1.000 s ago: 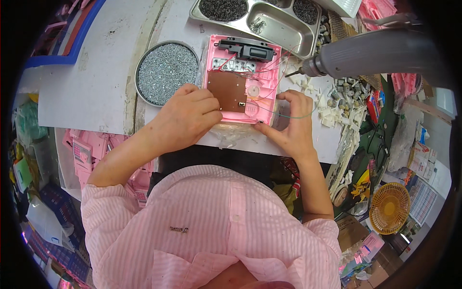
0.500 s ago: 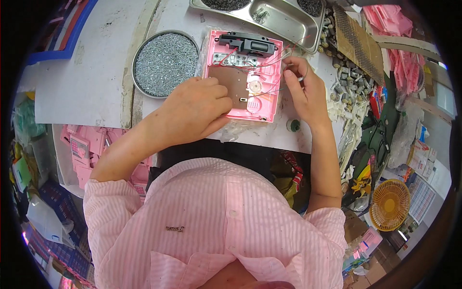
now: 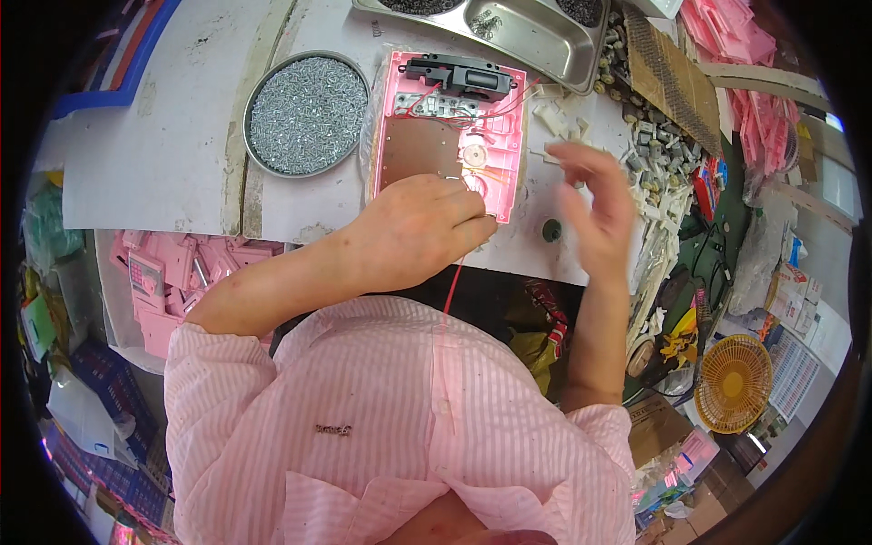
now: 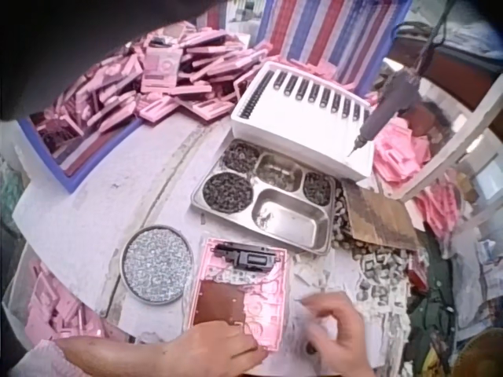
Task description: Assembling the internal components of a pink electronic toy, including screwing parts together and soldering wires.
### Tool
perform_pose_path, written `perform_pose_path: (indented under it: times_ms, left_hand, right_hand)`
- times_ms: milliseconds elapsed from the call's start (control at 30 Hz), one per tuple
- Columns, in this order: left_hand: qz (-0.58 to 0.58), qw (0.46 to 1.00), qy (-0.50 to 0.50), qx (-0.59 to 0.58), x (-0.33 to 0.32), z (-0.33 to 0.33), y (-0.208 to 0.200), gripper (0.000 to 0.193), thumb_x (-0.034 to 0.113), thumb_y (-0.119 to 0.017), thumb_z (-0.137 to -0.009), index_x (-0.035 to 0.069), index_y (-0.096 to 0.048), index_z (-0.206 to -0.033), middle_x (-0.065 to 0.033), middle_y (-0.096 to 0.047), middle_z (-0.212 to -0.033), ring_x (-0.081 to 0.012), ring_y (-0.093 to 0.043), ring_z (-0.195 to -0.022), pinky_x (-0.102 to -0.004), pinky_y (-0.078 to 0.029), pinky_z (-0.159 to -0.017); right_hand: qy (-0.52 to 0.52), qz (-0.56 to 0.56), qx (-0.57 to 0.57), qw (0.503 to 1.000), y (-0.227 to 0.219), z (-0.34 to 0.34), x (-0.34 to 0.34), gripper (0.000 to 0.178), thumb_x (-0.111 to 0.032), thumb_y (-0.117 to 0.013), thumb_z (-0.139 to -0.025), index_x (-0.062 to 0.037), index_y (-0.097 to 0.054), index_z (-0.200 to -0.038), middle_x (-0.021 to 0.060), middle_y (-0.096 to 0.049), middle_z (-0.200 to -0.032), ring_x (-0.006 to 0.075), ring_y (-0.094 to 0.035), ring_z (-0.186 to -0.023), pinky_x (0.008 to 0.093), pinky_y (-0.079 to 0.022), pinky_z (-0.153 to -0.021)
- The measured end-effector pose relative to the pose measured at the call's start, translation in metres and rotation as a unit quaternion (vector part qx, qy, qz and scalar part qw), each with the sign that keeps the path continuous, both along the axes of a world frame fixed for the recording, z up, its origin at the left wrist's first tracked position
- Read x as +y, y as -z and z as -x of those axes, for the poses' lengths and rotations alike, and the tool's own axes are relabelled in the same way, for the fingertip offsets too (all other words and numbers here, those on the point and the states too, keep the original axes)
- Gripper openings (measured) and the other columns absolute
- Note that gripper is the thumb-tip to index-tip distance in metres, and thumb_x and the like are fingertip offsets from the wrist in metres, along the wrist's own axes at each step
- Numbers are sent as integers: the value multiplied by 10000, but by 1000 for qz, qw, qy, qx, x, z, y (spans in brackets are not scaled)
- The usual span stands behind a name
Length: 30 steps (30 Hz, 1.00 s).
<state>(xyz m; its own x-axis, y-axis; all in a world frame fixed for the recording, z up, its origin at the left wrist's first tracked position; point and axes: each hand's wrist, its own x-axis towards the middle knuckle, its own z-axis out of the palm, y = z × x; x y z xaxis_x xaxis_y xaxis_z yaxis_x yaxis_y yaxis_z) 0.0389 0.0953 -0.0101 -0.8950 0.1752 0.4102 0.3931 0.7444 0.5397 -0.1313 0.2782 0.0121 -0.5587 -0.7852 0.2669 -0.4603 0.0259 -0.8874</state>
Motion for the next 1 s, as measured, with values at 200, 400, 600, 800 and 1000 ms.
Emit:
perform_pose_path:
  times_ms: [200,400,600,800,1000]
  left_hand:
    - [-7,1000,-13,14,-7,-4,-1,261,121,-742,-769,66,-697,-1020,-39,-651,-919,-205,-641,-829,-349,-490,-677]
    - [-43,998,-34,22,-7,-13,3,260,100,-755,-773,76,-704,-1026,-38,-662,-942,-222,-645,-831,-359,-506,-701]
    - [-17,999,-37,0,-9,-13,-1,287,99,-756,-775,74,-701,-1056,-45,-666,-979,-228,-645,-841,-359,-508,-703]
    - [-16,999,-31,15,-12,-15,-4,296,107,-763,-764,71,-698,-1051,-51,-666,-983,-234,-650,-840,-363,-517,-702]
    - [-65,994,-60,68,-11,-29,12,237,101,-711,-736,81,-678,-970,-51,-618,-850,-234,-637,-745,-358,-517,-628]
  right_hand:
    - [-61,-96,334,936,18,7,-47,271,-168,-749,-785,-92,-721,-1043,72,-677,-1064,301,-589,-948,388,-506,-822]
    - [-70,-52,345,935,28,16,-39,227,-147,-755,-769,-98,-718,-987,45,-678,-1062,301,-583,-962,376,-518,-805]
    - [-76,-68,375,922,32,13,-46,245,-130,-752,-738,-136,-721,-981,34,-675,-1100,309,-567,-1015,393,-505,-856]
    - [-102,-79,290,948,2,-3,-43,289,-78,-728,-738,-123,-730,-1023,70,-662,-1092,304,-560,-1005,408,-481,-870]
    - [-174,-101,259,945,6,-30,-23,354,-175,-748,-746,-130,-729,-1096,56,-623,-1046,281,-557,-984,396,-464,-842]
